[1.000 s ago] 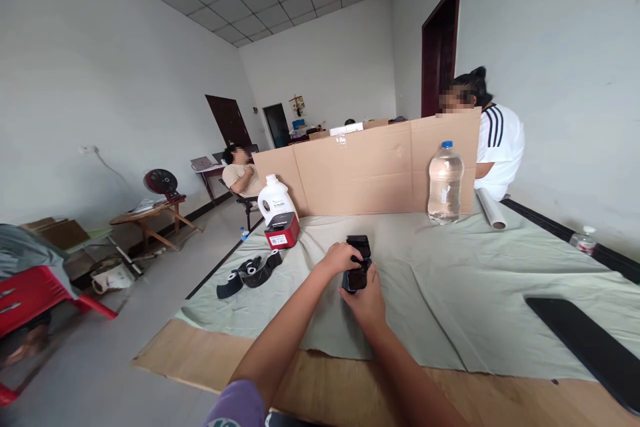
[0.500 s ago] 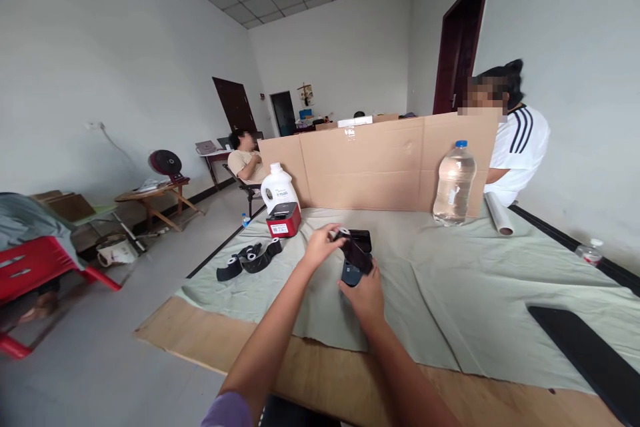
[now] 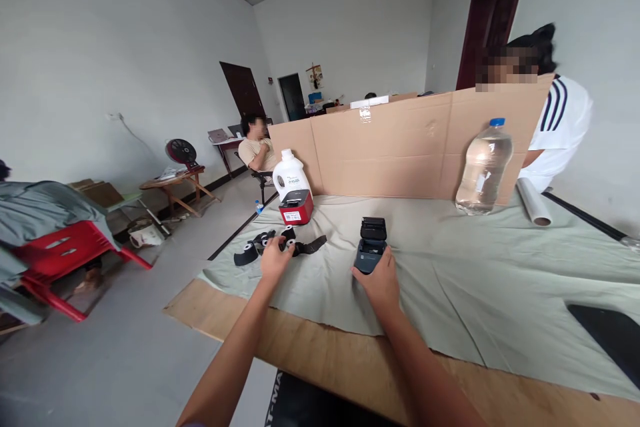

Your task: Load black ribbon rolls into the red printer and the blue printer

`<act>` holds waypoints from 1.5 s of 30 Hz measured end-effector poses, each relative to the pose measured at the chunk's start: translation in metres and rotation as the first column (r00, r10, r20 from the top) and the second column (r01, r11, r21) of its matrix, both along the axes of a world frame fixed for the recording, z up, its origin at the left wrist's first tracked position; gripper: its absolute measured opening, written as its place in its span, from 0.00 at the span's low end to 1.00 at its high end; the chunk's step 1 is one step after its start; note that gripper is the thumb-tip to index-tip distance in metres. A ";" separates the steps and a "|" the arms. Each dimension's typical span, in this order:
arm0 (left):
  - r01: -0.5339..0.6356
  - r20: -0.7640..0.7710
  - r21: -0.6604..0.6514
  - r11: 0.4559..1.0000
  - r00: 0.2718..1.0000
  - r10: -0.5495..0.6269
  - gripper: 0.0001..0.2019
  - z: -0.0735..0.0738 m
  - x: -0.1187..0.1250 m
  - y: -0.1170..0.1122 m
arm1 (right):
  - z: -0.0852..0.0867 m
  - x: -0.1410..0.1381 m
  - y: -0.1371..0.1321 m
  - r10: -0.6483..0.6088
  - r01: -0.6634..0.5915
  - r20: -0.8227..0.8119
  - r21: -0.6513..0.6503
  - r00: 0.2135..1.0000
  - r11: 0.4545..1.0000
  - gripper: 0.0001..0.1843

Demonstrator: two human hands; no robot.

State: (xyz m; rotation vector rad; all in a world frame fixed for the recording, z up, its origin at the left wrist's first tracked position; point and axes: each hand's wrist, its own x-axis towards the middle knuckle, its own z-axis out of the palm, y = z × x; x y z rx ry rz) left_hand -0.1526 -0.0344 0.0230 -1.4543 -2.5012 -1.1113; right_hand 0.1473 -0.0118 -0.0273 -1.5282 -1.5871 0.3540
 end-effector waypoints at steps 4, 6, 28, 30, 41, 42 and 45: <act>-0.013 -0.068 0.025 1.000 0.998 0.014 0.15 0.036 -0.026 0.019 | -0.003 0.001 0.001 -0.001 0.001 0.005 0.025 1.000 1.000 0.59; 0.054 -0.085 -0.121 0.991 0.994 -0.065 0.18 0.048 -0.036 0.038 | -0.003 0.001 0.002 0.002 -0.003 0.006 0.038 1.000 0.999 0.59; 0.309 0.752 0.540 0.782 0.239 -0.614 0.25 0.033 0.154 0.002 | 0.142 0.032 0.003 0.637 -0.637 0.023 -0.015 0.770 0.771 0.16; 0.251 0.727 0.611 0.751 0.196 -0.658 0.25 0.027 0.174 0.009 | 0.158 0.038 0.013 0.692 -0.689 0.193 -0.092 0.696 0.719 0.12; 0.639 0.811 0.399 0.657 0.088 -0.578 0.55 -0.008 0.217 -0.043 | 0.111 0.060 0.078 0.497 -0.454 0.444 -0.209 0.745 0.866 0.15; 0.645 0.811 0.380 0.663 0.112 -0.574 0.52 -0.011 0.221 -0.045 | 0.106 0.061 0.081 0.508 -0.451 0.449 -0.235 0.735 0.861 0.15; 0.654 0.831 0.323 0.685 0.150 -0.536 0.39 -0.017 0.228 -0.044 | 0.095 0.058 0.084 0.521 -0.429 0.458 -0.296 0.720 0.854 0.14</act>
